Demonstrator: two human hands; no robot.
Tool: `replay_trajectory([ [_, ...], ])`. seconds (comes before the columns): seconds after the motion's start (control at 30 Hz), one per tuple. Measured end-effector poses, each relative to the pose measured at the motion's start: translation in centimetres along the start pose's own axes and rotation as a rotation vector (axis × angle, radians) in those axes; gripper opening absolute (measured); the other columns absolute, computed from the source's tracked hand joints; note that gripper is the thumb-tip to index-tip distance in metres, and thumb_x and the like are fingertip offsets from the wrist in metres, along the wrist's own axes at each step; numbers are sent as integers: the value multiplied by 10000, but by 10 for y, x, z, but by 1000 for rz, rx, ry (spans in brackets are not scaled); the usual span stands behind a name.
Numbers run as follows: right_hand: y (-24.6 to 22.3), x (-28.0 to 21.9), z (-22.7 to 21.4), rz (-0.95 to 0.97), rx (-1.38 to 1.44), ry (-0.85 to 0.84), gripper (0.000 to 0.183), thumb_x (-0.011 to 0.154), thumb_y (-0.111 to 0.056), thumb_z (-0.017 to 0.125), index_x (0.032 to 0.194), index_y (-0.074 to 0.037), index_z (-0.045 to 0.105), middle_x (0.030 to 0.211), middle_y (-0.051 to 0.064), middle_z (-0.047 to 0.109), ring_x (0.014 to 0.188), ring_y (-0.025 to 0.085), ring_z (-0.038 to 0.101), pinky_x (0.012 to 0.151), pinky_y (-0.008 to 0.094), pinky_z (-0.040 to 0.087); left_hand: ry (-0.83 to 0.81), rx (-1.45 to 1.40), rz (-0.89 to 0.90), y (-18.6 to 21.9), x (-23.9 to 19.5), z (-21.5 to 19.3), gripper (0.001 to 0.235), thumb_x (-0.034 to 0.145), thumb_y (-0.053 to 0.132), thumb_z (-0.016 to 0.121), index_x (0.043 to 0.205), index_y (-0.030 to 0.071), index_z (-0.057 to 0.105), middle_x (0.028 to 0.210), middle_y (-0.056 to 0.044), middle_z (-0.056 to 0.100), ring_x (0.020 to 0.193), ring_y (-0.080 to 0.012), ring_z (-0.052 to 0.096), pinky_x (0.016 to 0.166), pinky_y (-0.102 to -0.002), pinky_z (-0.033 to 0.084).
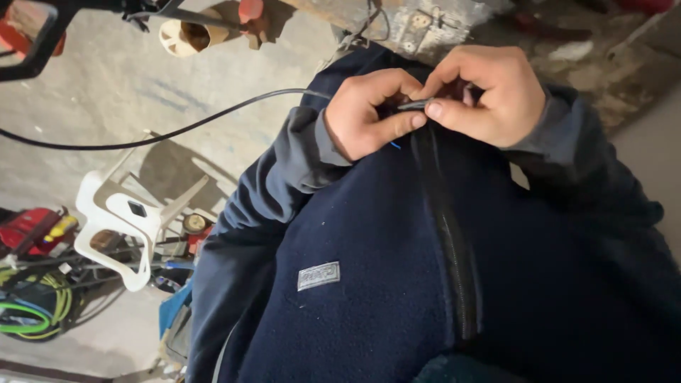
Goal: Stripping and repairing an electrical cable using pliers at a workbench.
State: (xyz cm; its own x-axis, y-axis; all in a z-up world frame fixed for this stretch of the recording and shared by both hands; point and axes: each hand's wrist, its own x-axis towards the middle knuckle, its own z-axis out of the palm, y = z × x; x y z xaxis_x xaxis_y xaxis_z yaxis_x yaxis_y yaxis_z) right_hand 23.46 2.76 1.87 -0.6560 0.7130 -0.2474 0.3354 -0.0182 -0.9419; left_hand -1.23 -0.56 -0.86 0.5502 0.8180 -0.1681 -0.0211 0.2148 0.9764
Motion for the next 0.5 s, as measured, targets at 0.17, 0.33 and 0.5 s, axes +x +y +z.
replay_trajectory([
  [0.17,-6,8,2,87,-108,28,118,935,-137,752,1010,-50,724,829,49,687,669,133,641,607,288,476,104,278,170,-7,-5,1,207,967,129,806,1110,68,669,1006,-87,679,938,-264,692,818,-331,556],
  [0.33,-3,12,-2,59,-247,-46,156,917,-190,741,982,-50,715,876,93,703,754,209,687,656,326,514,126,576,261,-14,-6,3,192,936,134,800,1061,111,656,931,-81,608,880,-308,637,761,-402,529],
  [0.5,12,17,-5,111,-201,-184,162,909,-200,710,979,-54,722,837,85,703,758,197,682,675,329,513,97,625,296,-7,-5,0,199,928,155,790,1056,104,647,943,-72,600,894,-304,630,771,-400,529],
])
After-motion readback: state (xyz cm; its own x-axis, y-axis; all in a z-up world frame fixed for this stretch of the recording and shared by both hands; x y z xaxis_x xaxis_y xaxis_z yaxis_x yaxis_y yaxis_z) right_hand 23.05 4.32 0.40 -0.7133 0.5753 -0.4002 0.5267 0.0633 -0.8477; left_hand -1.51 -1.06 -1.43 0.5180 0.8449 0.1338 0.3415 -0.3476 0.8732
